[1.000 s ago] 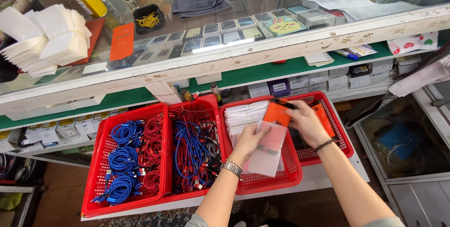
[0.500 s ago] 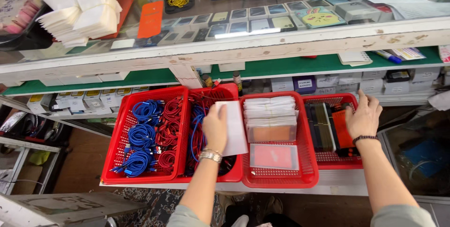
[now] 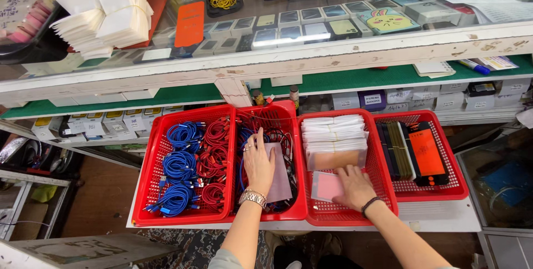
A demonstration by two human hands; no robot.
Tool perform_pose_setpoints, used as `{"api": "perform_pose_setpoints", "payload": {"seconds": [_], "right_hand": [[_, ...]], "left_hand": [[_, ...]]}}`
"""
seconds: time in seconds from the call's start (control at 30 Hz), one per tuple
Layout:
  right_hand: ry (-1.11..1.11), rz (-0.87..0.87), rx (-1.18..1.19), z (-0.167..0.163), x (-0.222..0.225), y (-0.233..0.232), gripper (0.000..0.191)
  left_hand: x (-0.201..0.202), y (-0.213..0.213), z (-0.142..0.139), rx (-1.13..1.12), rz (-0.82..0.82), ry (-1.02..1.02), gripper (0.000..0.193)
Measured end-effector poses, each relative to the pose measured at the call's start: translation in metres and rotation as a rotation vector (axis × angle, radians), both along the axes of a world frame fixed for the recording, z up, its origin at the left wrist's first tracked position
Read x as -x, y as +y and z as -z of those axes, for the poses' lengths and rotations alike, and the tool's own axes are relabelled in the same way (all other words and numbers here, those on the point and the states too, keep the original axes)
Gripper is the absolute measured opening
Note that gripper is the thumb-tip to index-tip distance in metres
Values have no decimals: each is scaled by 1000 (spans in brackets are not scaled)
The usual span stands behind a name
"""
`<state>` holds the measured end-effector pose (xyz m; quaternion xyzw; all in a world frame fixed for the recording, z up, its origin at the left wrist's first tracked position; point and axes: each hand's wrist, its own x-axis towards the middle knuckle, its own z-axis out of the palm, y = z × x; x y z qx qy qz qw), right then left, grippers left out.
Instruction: The person wipes the packaging of phone accessory boxes with a gray cloth, turning each box over to clean its sides, and places the cleaned boxes back on the glass shelf. The person then moves to a counter and arranges cables, paper sleeves, and phone cases into red plastic baskets.
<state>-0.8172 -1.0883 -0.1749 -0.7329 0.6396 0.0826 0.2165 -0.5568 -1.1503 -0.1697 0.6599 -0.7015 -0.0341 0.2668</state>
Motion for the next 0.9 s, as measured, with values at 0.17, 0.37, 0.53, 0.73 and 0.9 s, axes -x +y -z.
{"api": "perform_pose_setpoints", "payload": {"seconds": [0.17,0.37,0.53,0.73,0.9], "right_hand": [[-188,-19,18,2,20,-17,62],[-848,356,-24,-43,62,-48,27],[-1240,526,-138,-63,11,-55,28],[-1311,420,-242,-48,-49,-45,32],[-1353,407,-353,-59,-56,-54,32]], "left_hand": [[-4,-10,-16,99,37,264,56],[18,-33,-27,-200,184,1001,53],[59,-49,-27,-669,483,1687,40],[39,-60,-35,-547,270,1735,36],[18,-52,-37,-557,251,1727,36]]}}
